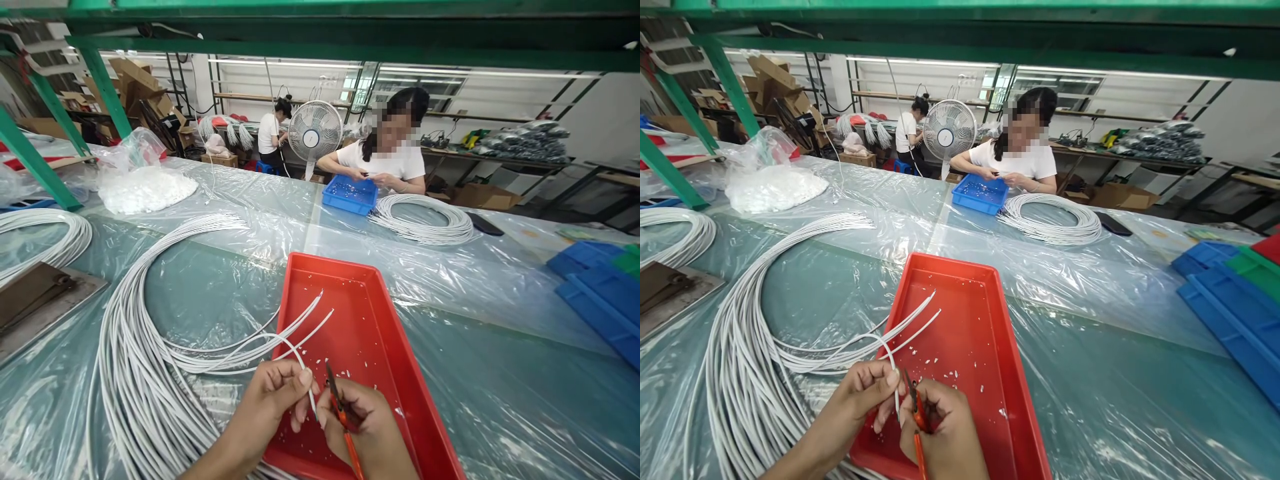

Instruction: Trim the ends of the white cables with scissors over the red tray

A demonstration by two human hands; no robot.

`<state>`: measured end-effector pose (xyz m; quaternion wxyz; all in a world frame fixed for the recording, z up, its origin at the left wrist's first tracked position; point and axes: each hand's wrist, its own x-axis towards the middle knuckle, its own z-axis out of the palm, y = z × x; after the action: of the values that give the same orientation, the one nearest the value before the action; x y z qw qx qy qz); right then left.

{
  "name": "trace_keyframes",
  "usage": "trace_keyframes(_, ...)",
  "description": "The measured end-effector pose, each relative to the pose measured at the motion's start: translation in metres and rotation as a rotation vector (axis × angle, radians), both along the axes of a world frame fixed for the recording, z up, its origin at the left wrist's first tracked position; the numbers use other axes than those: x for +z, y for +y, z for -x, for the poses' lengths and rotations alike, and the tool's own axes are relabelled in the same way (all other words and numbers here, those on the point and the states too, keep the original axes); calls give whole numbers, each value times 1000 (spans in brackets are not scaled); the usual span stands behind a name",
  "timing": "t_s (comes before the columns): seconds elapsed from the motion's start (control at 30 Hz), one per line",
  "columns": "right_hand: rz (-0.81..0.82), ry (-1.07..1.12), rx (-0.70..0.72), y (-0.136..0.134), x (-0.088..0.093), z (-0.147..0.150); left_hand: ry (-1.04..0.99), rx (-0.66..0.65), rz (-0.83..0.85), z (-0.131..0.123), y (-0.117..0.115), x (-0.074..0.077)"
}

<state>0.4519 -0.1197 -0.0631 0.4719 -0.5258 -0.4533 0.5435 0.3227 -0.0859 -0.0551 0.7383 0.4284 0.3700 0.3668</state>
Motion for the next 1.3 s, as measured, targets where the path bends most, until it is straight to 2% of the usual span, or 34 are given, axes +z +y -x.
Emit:
trace_keyframes(0.27, 243, 303, 22, -1, -8, 3, -233, -73, 174, 1, -2, 1)
trace_keyframes(0.37, 285, 394, 60, -4, -12, 9, -295, -90, 205, 1, -3, 1)
trace_keyframes(0.47, 276, 404, 74, -5, -16, 11, -254, -29, 162, 1, -3, 1)
trace_keyframes(0.53, 252, 363, 24, -4, -16, 5, -155, 59, 95, 1, -3, 0)
trace_keyframes(0.63, 173, 156, -69, 0, -14, -18, -25, 164, 39, 0, -2, -3)
trace_keyframes(0.7, 14, -345, -123, 2, -12, -35, 9, 198, 37, -1, -2, -4)
trace_keyframes(0.77, -69, -767, -122, 2, -10, -46, 26, 214, 42, -2, -2, -5)
trace_keyframes(0.83, -118, -950, -173, 0, -9, -50, 45, 228, 42, -4, -3, -4)
trace_keyframes(0.97, -257, -858, -256, -7, -6, -43, 89, 286, 26, -6, -5, -3)
trace_keyframes(1.13, -233, -940, -268, -10, -1, -35, 72, 316, 23, -9, -8, -2)
trace_keyframes(1.23, -225, -675, -189, -11, 1, -33, 54, 320, 34, -10, -10, -2)
trace_keyframes(1.3, -281, -562, -105, -14, 2, -30, 41, 314, 35, -11, -10, -2)
